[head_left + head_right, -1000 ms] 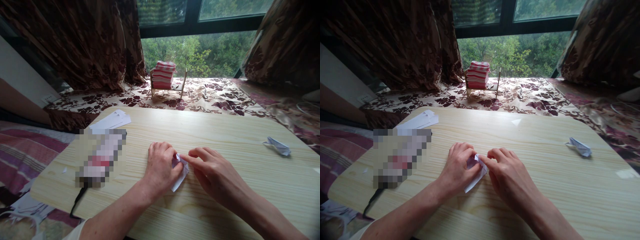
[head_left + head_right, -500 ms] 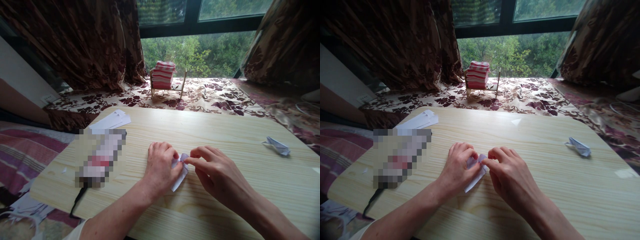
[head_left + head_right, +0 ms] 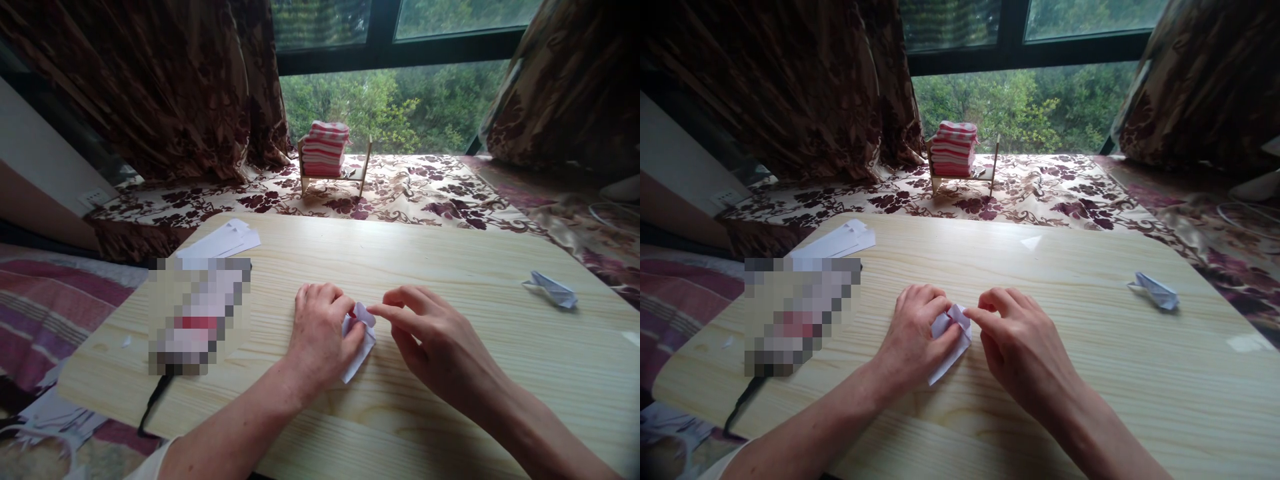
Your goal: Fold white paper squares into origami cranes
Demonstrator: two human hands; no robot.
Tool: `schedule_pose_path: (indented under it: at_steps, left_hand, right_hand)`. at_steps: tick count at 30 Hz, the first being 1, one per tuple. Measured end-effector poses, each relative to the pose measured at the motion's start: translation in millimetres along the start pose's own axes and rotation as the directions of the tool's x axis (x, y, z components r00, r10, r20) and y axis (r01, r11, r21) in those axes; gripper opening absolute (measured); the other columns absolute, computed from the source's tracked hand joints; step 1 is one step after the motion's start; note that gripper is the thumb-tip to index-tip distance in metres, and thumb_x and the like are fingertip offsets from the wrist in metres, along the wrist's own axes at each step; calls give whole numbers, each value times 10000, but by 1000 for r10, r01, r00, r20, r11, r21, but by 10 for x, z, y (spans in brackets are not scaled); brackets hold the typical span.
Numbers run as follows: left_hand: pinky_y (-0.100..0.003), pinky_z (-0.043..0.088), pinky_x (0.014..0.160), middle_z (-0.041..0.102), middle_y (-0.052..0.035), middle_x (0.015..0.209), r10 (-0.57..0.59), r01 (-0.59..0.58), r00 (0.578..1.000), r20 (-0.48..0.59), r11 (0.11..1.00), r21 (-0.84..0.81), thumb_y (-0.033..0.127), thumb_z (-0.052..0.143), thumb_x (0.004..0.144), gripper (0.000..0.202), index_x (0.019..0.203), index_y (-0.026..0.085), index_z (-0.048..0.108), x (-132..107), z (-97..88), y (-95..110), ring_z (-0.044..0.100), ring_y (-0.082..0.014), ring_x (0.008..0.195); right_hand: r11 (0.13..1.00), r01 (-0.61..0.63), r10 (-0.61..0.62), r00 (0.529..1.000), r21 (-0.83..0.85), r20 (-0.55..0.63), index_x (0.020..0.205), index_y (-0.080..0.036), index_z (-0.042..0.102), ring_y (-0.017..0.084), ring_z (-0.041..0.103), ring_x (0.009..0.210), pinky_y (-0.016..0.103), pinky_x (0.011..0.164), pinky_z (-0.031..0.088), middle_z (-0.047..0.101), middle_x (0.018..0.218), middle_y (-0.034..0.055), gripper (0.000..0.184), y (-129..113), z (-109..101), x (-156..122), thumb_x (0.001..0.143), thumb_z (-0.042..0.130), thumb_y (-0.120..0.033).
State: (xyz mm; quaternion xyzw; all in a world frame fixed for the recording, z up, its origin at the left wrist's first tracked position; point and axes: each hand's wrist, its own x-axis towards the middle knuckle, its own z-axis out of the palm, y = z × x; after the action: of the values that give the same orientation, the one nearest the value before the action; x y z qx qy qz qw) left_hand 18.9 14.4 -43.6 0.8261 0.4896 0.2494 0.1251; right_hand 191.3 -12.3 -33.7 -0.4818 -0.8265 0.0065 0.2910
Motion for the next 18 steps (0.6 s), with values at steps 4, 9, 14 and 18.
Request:
schedule_pose_path:
  at_steps: [4,9,14,18]
  left_hand:
    - [-445,342,952,585,-38,905,-13,13,1000,9,1000,12,234,602,767,47,752,198,575,2,1,6,483,-223,933]
    - [-443,339,955,584,-37,907,-6,6,1000,8,1000,18,241,607,770,58,763,194,575,3,5,8,484,-224,936]
    - [-438,342,952,578,-32,890,-6,6,1000,-2,1000,12,244,599,776,60,758,197,567,-11,9,-1,484,-220,926]
    - [-432,342,952,577,-27,879,-5,5,1000,-9,1000,0,233,606,761,58,757,199,559,-9,13,-4,484,-215,915]
  right_hand:
    - [1000,8,-8,1000,-16,7,1027,-207,676,214,551,810,344,668,467,616,902,92,348,2,-12,-3,818,443,-56]
    - [999,-8,10,999,37,-31,1107,-178,614,203,552,828,344,700,478,618,944,89,326,5,14,-5,844,453,-74]
    - [1000,0,0,1000,8,16,1072,-191,642,211,548,824,339,671,479,617,935,97,318,-31,41,-2,845,450,-76]
    - [1000,10,-9,999,-10,42,1036,-199,668,216,549,820,342,666,477,617,921,100,317,-35,31,-9,837,452,-81]
